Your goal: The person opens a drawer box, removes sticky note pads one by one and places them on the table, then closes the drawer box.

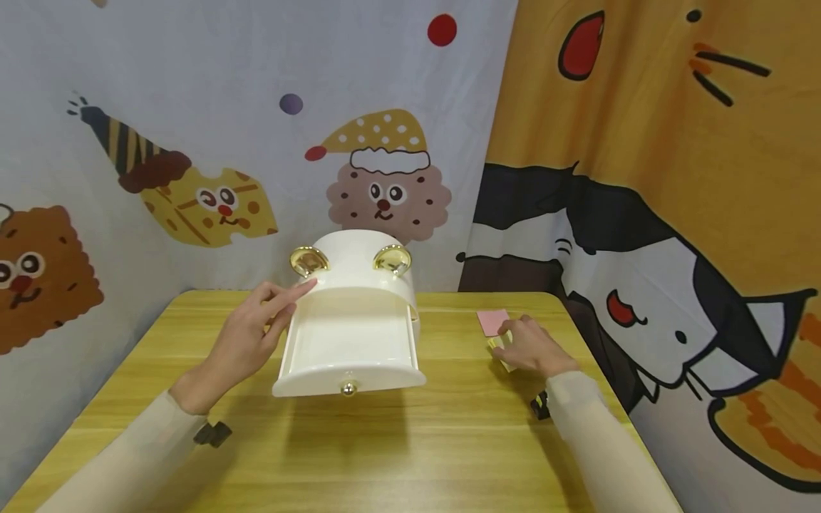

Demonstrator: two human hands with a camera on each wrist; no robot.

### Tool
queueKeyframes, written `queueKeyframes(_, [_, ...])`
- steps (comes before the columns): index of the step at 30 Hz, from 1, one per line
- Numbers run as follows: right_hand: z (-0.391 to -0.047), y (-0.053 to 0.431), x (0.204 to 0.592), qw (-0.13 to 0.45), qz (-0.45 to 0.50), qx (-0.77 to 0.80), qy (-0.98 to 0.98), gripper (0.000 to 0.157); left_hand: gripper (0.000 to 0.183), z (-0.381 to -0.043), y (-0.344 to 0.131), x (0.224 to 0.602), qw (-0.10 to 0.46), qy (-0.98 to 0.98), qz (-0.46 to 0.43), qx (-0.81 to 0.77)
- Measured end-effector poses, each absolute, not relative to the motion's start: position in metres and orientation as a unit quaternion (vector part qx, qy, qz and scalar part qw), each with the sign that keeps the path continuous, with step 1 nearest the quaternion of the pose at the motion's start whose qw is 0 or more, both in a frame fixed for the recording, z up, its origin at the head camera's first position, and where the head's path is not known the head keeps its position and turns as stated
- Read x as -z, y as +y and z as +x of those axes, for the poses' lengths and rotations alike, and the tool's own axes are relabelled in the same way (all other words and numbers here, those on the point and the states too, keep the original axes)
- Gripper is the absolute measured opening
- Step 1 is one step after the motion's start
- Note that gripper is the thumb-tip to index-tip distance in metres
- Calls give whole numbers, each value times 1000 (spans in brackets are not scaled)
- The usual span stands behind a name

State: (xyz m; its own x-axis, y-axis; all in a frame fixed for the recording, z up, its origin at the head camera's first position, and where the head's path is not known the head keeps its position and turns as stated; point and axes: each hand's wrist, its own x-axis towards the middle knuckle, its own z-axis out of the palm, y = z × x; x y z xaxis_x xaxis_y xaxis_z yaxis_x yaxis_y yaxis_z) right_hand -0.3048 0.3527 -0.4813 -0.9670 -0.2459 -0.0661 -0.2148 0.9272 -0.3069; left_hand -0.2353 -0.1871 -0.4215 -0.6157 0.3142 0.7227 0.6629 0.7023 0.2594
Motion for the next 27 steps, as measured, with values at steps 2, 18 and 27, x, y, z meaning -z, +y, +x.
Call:
queueKeyframes(2, [-305, 351, 481, 50, -115, 147, 981, 52, 59, -235, -187, 421, 330, -862, -282, 259])
queueKeyframes(18, [-309, 337, 484, 69, -66, 111, 989, 63, 60, -236, -186, 422, 338, -856, -289, 263])
queueKeyframes(27, [-321, 344, 501, 61, -70, 121, 988, 63, 61, -237, -187, 422, 334, -860, -285, 259])
